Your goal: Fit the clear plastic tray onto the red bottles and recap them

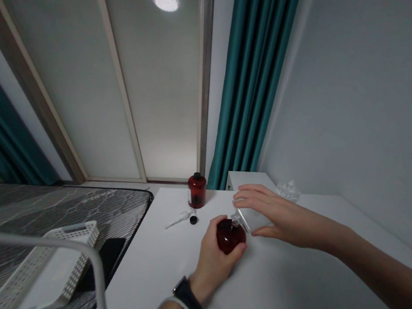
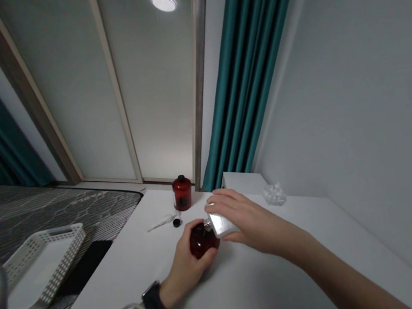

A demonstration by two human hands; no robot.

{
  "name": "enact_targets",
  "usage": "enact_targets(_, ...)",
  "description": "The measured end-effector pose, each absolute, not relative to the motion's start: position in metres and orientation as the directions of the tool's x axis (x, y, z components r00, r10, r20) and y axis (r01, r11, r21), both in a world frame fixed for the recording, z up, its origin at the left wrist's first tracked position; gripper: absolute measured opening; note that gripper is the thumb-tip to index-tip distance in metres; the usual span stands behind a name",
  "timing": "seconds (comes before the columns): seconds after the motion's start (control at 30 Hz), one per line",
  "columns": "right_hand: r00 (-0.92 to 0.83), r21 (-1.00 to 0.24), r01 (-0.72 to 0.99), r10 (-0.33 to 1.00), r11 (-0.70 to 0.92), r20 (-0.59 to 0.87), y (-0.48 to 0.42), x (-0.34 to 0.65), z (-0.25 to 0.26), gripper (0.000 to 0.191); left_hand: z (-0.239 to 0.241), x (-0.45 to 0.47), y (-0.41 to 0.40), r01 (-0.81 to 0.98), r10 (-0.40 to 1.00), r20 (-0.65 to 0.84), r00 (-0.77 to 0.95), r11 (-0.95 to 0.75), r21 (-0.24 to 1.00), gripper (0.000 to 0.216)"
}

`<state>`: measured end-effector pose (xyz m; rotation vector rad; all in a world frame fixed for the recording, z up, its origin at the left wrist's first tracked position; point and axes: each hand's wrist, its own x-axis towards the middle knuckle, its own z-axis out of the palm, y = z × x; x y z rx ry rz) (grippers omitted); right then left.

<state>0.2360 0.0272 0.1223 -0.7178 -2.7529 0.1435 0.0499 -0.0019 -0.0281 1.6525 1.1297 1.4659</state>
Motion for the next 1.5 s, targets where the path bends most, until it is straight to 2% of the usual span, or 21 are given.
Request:
enact_targets(0.93, -0.854, -0.074, 0.448, 0.451, 0.891, 0.261, 0.024, 0.234, 0.1244, 0.057, -0.026, 0.05, -0.0017, 0.157, 0.902, 0.431, -0.006, -0.425, 0.891, 0.056)
enact_targets(1.3, -0.85, -0.088, 0.443, 0.449, 0.892, 0.275, 0.0232, 0.2358, 0.1232, 0.056, -0.0276, 0.0496, -0.0014, 0.176, 0.903, 0.429, -0.004, -0.421, 0.89, 0.056)
enact_targets(1.5, -0.827, -0.18, 0.46, 0.493, 0.87, 0.27, 0.0257, 0.2418, 0.1161, 0.056, -0.0249, 0.0489, -0.0025, 0.151, 0.905, 0.424, 0.024, -0.423, 0.894, 0.056)
